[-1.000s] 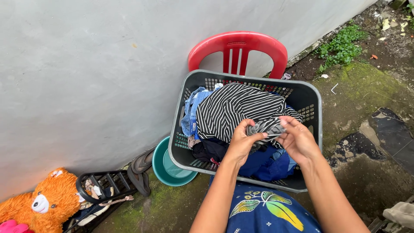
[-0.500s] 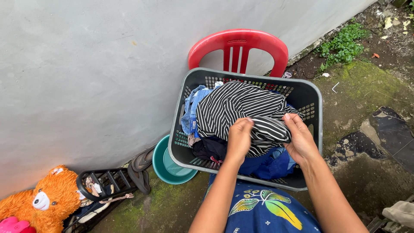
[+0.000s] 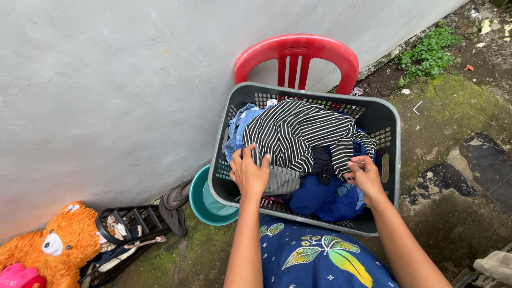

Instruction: Hang washed clothes on hangers and place them on a drying rack.

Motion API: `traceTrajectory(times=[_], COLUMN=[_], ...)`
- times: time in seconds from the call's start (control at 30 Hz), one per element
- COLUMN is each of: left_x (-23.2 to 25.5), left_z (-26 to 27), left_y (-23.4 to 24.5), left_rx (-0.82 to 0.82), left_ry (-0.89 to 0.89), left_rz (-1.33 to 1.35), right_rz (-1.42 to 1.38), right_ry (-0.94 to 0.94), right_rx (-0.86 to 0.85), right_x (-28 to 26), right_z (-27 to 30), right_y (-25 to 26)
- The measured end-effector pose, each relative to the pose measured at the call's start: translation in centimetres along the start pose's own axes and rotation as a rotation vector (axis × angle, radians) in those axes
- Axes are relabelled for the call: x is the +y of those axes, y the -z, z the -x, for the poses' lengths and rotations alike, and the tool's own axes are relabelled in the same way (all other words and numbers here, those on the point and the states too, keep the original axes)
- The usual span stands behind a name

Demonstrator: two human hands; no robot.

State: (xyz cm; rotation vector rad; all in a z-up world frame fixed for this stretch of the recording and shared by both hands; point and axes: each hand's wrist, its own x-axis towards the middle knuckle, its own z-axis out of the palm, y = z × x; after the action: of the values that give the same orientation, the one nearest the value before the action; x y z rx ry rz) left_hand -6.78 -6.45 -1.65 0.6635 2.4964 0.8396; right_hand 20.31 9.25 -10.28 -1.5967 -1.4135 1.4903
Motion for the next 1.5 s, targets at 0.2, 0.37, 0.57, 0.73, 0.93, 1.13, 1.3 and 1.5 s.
traceTrajectory(times=[0.2, 0.37, 0.57, 0.73, 0.93, 1.13, 1.3, 1.5], left_x=[1.5, 0.5, -3.6, -3.6, -0.6, 4.6, 4.5, 7.7], left_z=[2.2, 3.0, 1.0, 1.2, 1.4, 2.9, 3.1, 6.0], left_y=[-0.9, -5.0, -10.2, -8.4, -7.1, -4.4, -12.5, -9.4], left_rx=[-0.158, -0.304, -0.388, -0.345, -0.348, -0.447, -0.232, -0.707], left_ry=[-0.005, -0.189, -0.122, -0.033, -0.051, -0.114, -0.491, -0.288], left_rz=[-0.035, 0.235, 0.237, 0.257, 0.419, 0.249, 0.56, 0.995], right_rz=[0.15, 0.009, 0.319, 1.409, 1.011, 0.061, -0.286, 0.368], right_ry=[0.073, -0.148, 0.281, 0.724, 0.749, 0.255, 0.259, 0.316], right_rx=[-0.151, -0.33, -0.467, -0.227, -0.243, -0.11, 0.02, 0.215], right_x=[1.8, 5.5, 3.5, -0.9, 5.0, -6.8, -12.6, -12.9], right_z=[-3.8, -5.0, -4.6, -3.2, -12.9, -4.3, 6.5, 17.5], right_y=[-3.7, -9.7, -12.1, -8.5, -5.3, 0.1, 4.6, 6.6])
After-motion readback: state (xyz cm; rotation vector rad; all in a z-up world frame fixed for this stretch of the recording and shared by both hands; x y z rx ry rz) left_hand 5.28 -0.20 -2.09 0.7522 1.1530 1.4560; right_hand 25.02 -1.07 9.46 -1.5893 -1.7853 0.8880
